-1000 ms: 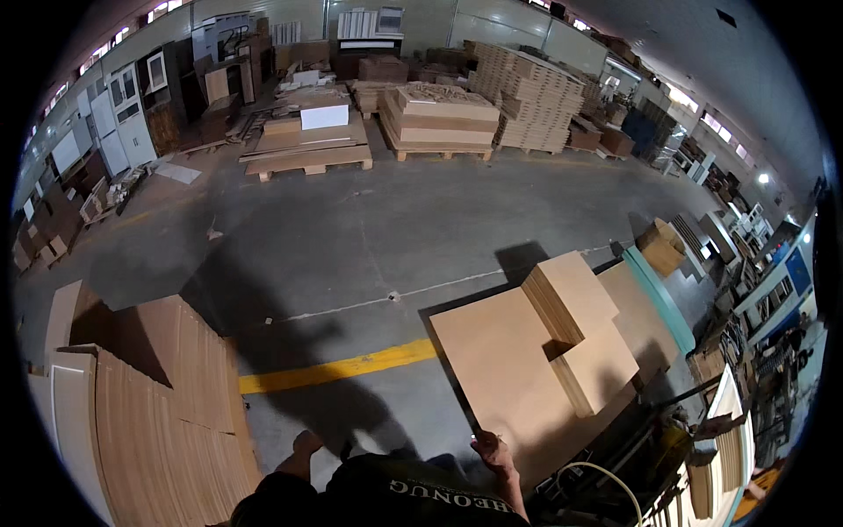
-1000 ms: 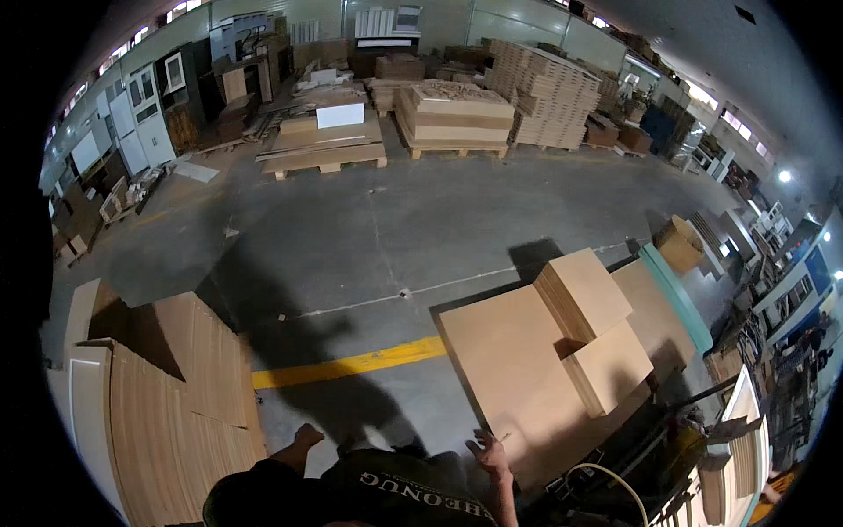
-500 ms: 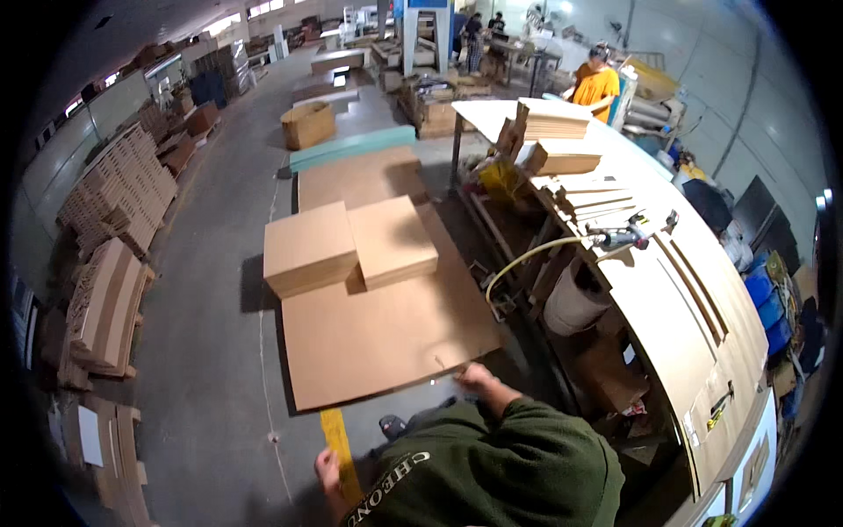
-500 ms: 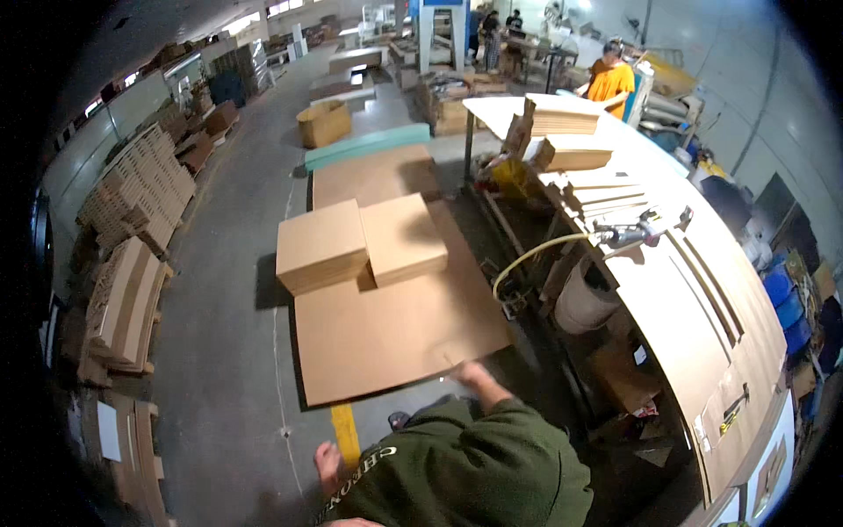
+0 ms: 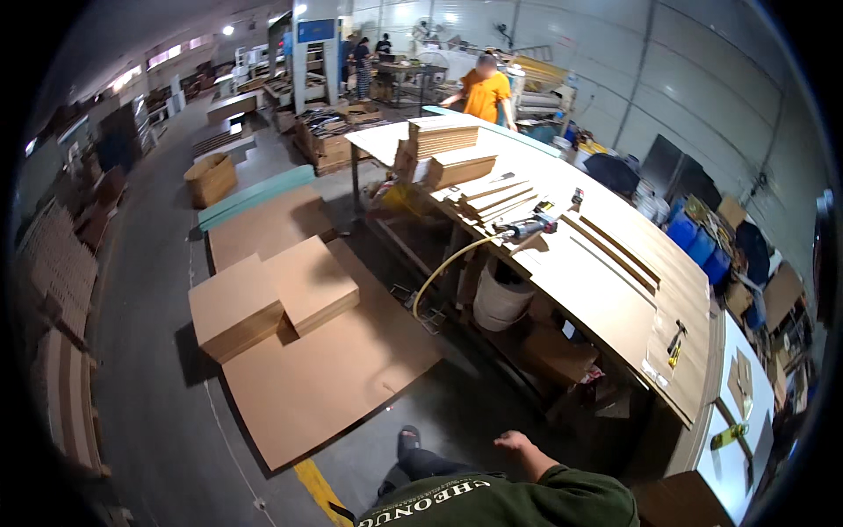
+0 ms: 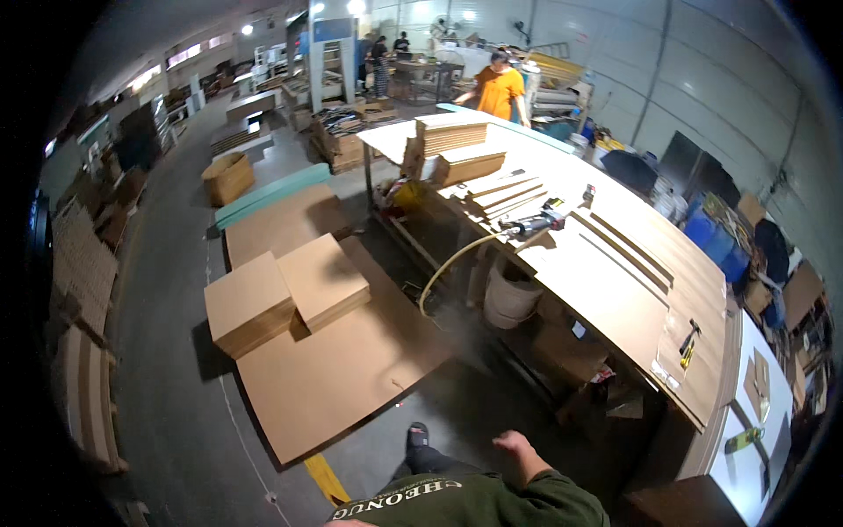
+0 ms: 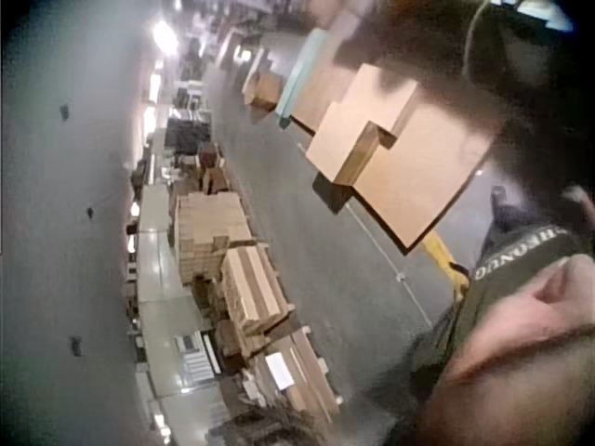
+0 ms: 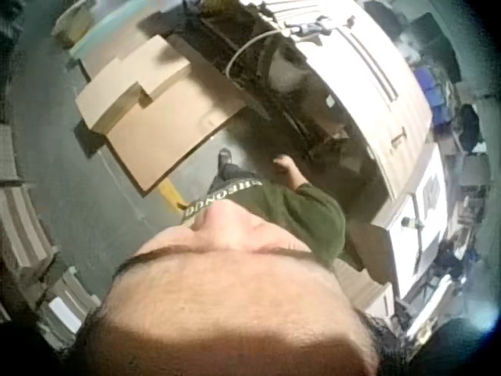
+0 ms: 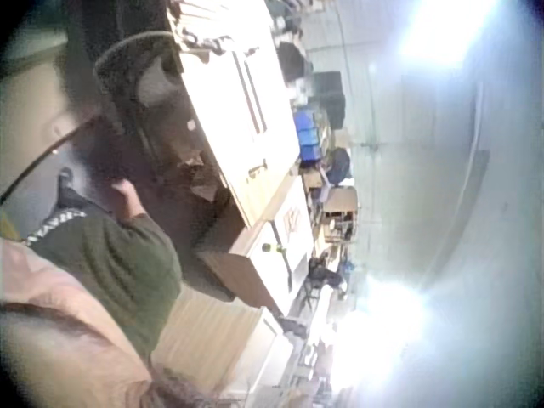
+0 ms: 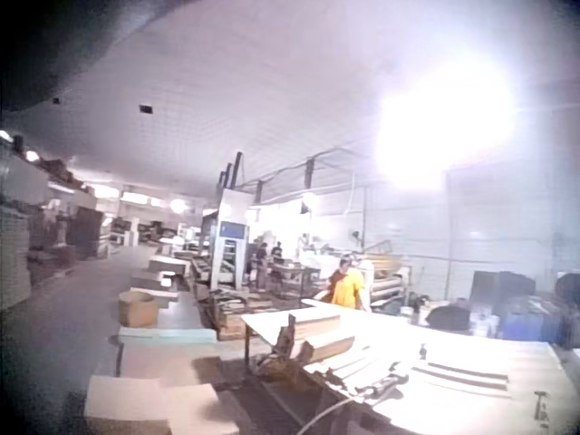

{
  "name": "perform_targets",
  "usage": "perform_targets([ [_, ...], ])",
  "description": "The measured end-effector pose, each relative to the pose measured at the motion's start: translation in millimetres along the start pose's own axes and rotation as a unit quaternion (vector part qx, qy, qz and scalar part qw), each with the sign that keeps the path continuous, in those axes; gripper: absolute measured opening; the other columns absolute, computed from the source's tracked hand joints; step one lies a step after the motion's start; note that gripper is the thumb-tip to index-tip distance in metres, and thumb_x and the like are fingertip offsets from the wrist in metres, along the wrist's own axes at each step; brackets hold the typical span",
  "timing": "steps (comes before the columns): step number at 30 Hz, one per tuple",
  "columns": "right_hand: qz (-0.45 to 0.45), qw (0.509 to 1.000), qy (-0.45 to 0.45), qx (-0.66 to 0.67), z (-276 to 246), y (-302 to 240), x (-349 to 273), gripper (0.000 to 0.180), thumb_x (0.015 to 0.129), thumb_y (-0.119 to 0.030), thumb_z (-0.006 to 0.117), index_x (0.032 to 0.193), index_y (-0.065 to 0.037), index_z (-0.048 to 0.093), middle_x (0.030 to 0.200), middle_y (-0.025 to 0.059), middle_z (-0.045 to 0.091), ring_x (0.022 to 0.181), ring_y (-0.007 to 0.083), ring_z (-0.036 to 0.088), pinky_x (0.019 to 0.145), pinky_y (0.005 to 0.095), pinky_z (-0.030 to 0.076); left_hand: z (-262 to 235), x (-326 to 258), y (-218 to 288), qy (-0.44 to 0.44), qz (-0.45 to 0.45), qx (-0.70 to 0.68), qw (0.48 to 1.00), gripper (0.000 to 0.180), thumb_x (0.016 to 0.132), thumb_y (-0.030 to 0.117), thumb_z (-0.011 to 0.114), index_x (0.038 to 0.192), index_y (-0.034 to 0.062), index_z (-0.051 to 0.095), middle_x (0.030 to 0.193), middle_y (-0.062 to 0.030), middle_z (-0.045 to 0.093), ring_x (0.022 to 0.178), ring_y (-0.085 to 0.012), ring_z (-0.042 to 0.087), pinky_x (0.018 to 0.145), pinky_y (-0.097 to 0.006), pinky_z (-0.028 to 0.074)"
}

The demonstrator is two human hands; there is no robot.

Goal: The person assembles wood panels using a nail gun and by hand, picking up pieces from a stack and aligning them on a workbench before securing them.

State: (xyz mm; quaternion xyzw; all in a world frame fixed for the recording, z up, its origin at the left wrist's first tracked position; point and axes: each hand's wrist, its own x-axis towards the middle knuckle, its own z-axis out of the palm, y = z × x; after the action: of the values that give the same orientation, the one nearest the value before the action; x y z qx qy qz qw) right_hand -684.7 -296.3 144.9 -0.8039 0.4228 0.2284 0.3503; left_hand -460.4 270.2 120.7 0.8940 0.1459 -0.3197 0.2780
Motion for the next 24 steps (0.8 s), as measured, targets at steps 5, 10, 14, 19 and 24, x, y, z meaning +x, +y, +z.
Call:
perform_targets([
  [5,0.105,0.979,-0.015,0.174,54,69,-13,0.041,0.077,-0.044,0.078,0.089,-0.004,0.074,0.066,-0.0008,0.061,0.059,0.0110,0.053,0.056,0.0287,0.043,-31,71,49,-0.025,0.072,0.212,0.974,0.030,0.078,0.035,0.069,0.091,0.0091,0.074,0.098,-0.0148,0.071,0.093,-0.0302,0.067,0.085,-0.038,0.052],
  [10,0.162,0.933,0.048,0.316,53,112,37,0.037,0.078,-0.037,0.078,0.095,-0.004,0.075,0.068,0.0005,0.064,0.062,0.0106,0.056,0.059,0.0280,0.046,-28,118,223,-0.019,0.089,0.162,0.983,0.037,0.077,0.034,0.070,0.105,0.0093,0.073,0.108,-0.0131,0.070,0.103,-0.0286,0.065,0.091,-0.039,0.050],
  [14,0.154,0.947,0.118,0.257,19,79,42,0.037,0.078,-0.037,0.078,0.101,-0.009,0.074,0.088,0.0047,0.072,0.079,0.0133,0.064,0.075,0.0286,0.052,7,115,337,-0.035,0.162,0.157,0.974,0.044,0.078,0.034,0.070,0.115,0.0101,0.068,0.112,-0.0120,0.069,0.105,-0.0254,0.065,0.092,-0.038,0.050],
  [19,0.136,0.958,0.086,0.237,-17,41,82,0.045,0.078,-0.040,0.077,0.111,-0.009,0.071,0.092,0.0057,0.072,0.083,0.0143,0.065,0.078,0.0289,0.052,42,101,389,-0.075,0.280,0.055,0.956,0.043,0.076,0.032,0.074,0.112,0.0094,0.068,0.100,-0.0097,0.071,0.095,-0.0235,0.067,0.086,-0.035,0.052],
  [24,0.110,0.937,0.078,0.323,-28,0,131,0.045,0.080,-0.035,0.077,0.112,-0.004,0.069,0.091,0.0059,0.071,0.078,0.0135,0.064,0.074,0.0284,0.053,33,109,355,-0.112,0.159,0.202,0.960,0.041,0.075,0.038,0.071,0.102,0.0068,0.072,0.105,-0.0110,0.071,0.098,-0.0298,0.066,0.087,-0.039,0.052],
])
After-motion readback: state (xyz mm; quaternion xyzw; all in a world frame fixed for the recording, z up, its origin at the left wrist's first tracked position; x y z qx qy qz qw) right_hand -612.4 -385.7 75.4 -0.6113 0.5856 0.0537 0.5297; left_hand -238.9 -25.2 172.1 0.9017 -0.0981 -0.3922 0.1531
